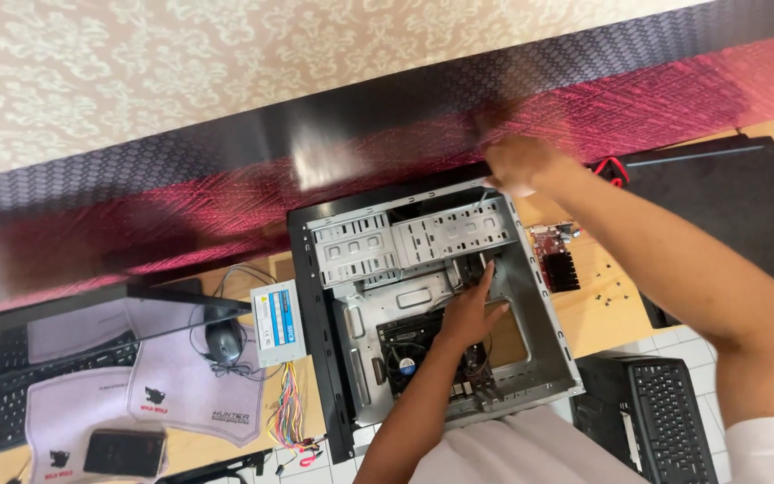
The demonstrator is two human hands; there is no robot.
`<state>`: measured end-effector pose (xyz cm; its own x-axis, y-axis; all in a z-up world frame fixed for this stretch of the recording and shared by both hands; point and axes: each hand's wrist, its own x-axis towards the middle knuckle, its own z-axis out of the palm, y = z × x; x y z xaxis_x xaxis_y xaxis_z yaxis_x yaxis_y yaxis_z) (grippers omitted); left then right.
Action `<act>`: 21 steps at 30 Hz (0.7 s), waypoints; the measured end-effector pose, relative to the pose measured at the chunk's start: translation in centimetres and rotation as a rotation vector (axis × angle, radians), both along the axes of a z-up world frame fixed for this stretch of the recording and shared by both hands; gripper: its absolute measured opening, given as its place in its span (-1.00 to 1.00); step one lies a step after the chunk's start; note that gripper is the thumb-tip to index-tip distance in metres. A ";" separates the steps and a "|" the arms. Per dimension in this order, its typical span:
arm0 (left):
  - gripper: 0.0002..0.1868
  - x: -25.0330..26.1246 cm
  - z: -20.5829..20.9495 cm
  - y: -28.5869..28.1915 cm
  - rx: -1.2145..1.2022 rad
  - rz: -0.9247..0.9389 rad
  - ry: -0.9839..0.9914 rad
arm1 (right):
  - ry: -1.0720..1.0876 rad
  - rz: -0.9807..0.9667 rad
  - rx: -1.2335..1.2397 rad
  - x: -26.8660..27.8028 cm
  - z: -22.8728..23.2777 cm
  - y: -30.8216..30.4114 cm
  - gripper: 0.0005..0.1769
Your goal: The person uses a screwdriver to tighten screws on a component inside an open computer case. They manipulate the internal parts and secure the hardware while working on a desk.
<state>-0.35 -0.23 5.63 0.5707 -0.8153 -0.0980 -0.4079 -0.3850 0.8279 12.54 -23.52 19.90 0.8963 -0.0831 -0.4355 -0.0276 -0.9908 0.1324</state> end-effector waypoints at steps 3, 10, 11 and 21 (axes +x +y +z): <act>-0.13 -0.1 1.7 0.0 0.017 -0.012 0.015 | -0.037 -0.040 0.044 0.4 1.4 1.8 -0.53; -0.05 0.2 0.7 -0.4 0.020 -0.058 0.007 | 0.115 0.119 -0.062 2.3 -2.1 -1.2 -0.54; -0.03 0.3 0.7 -0.4 0.028 -0.053 0.000 | 0.089 0.086 -0.032 2.1 -1.9 -1.2 -0.46; 0.02 0.0 1.1 -0.6 0.037 -0.072 0.055 | 0.037 0.016 0.053 0.9 -1.5 -3.7 -0.45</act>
<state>-0.33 -0.79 6.70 0.5039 -0.8492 -0.1581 -0.3897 -0.3869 0.8357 13.42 -27.20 18.41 0.8806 -0.0449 -0.4718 -0.0077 -0.9967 0.0805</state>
